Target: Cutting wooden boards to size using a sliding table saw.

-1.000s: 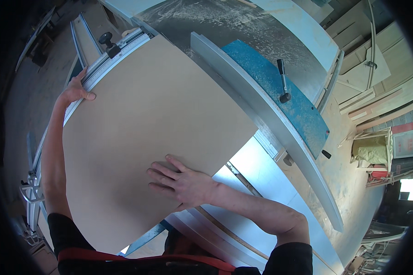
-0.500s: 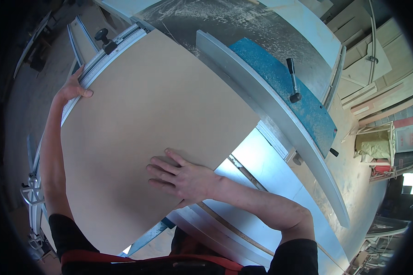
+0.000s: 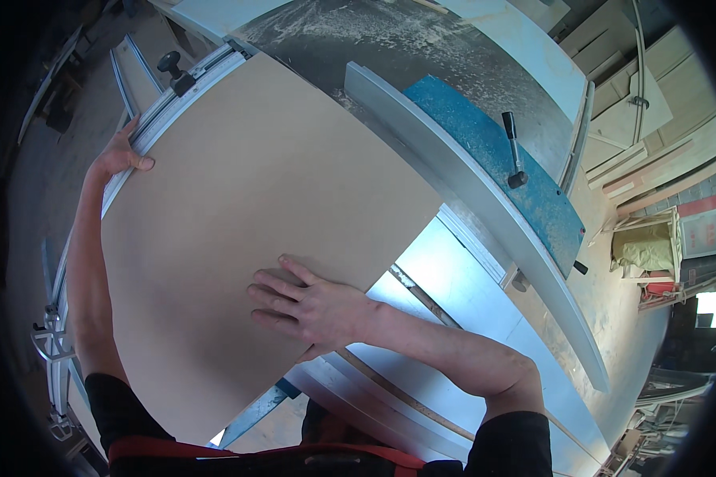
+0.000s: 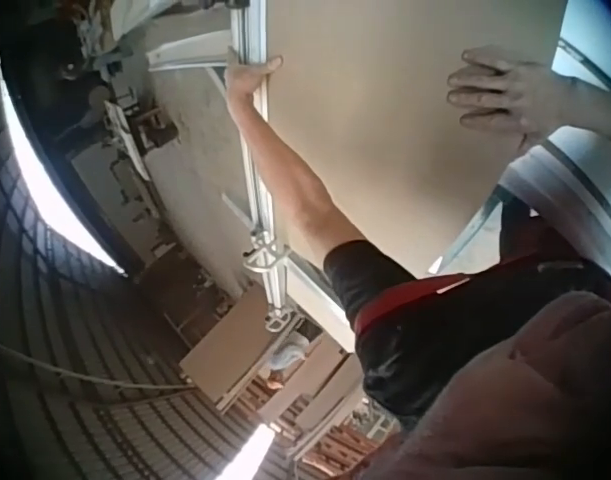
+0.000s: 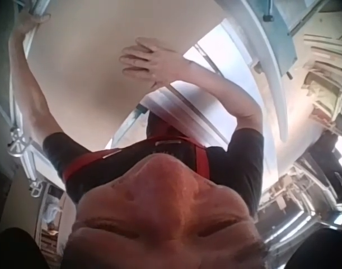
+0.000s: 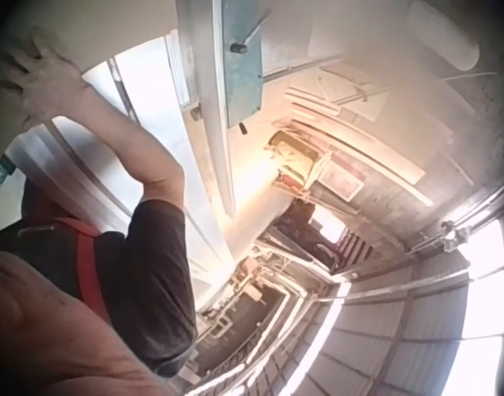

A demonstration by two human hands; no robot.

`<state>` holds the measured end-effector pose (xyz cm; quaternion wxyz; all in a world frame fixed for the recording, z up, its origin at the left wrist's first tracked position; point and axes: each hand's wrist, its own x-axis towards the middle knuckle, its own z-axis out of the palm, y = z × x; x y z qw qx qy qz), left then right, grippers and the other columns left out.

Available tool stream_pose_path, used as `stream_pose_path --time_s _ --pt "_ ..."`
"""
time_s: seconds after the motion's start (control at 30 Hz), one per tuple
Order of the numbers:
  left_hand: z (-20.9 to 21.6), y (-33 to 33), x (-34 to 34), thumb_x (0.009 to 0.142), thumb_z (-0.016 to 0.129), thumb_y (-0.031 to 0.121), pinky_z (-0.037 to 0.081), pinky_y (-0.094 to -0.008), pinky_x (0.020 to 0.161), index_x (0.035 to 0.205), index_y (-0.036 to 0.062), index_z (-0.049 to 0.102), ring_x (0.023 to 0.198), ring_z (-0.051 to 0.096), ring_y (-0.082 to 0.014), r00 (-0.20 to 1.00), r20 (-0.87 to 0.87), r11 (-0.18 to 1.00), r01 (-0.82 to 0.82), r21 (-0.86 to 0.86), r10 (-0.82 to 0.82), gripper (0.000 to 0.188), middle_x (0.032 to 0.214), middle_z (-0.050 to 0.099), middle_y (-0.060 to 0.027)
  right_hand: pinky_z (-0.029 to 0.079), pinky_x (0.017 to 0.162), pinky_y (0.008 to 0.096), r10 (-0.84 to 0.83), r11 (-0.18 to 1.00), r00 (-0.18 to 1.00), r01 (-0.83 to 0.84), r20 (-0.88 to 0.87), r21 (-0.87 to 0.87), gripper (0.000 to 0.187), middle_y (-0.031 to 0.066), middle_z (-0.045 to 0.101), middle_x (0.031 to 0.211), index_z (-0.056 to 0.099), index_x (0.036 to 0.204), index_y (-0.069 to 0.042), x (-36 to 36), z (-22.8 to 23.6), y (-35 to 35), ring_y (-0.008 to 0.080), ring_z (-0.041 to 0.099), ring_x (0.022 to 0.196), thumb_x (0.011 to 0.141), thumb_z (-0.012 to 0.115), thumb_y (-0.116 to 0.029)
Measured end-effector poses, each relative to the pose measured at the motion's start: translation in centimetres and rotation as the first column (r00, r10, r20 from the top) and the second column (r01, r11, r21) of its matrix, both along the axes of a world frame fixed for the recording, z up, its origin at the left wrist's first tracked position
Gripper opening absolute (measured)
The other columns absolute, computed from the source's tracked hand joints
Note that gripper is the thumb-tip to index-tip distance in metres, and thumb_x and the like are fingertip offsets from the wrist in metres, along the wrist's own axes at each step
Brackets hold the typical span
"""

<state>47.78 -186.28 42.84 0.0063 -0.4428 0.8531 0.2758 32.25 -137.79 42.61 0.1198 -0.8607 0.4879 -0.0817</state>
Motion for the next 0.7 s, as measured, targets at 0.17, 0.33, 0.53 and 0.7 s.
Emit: stream_pose_path --time_s 0.17,0.33,0.53,0.7 --pt "-0.5 -1.8 -0.3 0.031 0.096 0.058 0.021 -0.0496 0.127 0.164 0.0160 0.022 0.151 0.030 -0.0367 1.000 0.002 1.000 0.026 0.003 -0.026 0.158 0.161 0.037 -0.0180 0.013 0.124 0.0646 -0.005 0.999 1.000 0.005 -0.006 -0.042 0.102 0.0136 0.039 0.160 0.051 0.149 -0.015 0.0 -0.5 -1.4 0.0370 0.027 0.152 0.069 0.073 -0.073" --pt "-1.7 -4.5 0.0 0.032 0.095 0.064 0.021 -0.0507 0.127 0.163 0.0172 0.023 0.151 0.029 -0.0371 0.999 -0.021 0.999 0.040 0.001 -0.040 0.157 0.161 0.037 -0.0180 0.016 0.123 0.0637 -0.010 0.996 0.999 0.008 -0.031 -0.093 0.097 0.0119 0.045 0.156 0.055 0.145 -0.015 -0.1 -0.9 -2.7 0.0361 0.032 0.150 0.069 0.072 -0.073" --pt "-1.8 -7.4 -0.1 0.035 0.095 0.059 0.020 -0.0509 0.127 0.164 0.0148 0.021 0.151 0.029 -0.0377 0.998 -0.006 0.998 0.066 -0.012 -0.066 0.155 0.161 0.036 -0.0196 0.024 0.122 0.0612 -0.032 0.985 0.999 0.033 0.009 -0.172 0.087 0.0102 0.051 0.149 0.061 0.137 -0.014 -0.2 -1.0 -5.0 0.0341 0.039 0.146 0.073 0.069 -0.072" --pt "-0.3 -10.0 -0.2 0.036 0.094 0.059 0.021 -0.0514 0.127 0.164 0.0148 0.021 0.151 0.029 -0.0379 0.995 0.051 0.996 0.087 -0.035 -0.086 0.154 0.161 0.036 -0.0205 0.027 0.121 0.0602 -0.032 0.982 0.998 0.040 0.045 -0.182 0.082 0.0103 0.052 0.148 0.063 0.133 -0.014 0.0 -0.4 -7.9 0.0342 0.040 0.145 0.076 0.067 -0.072"
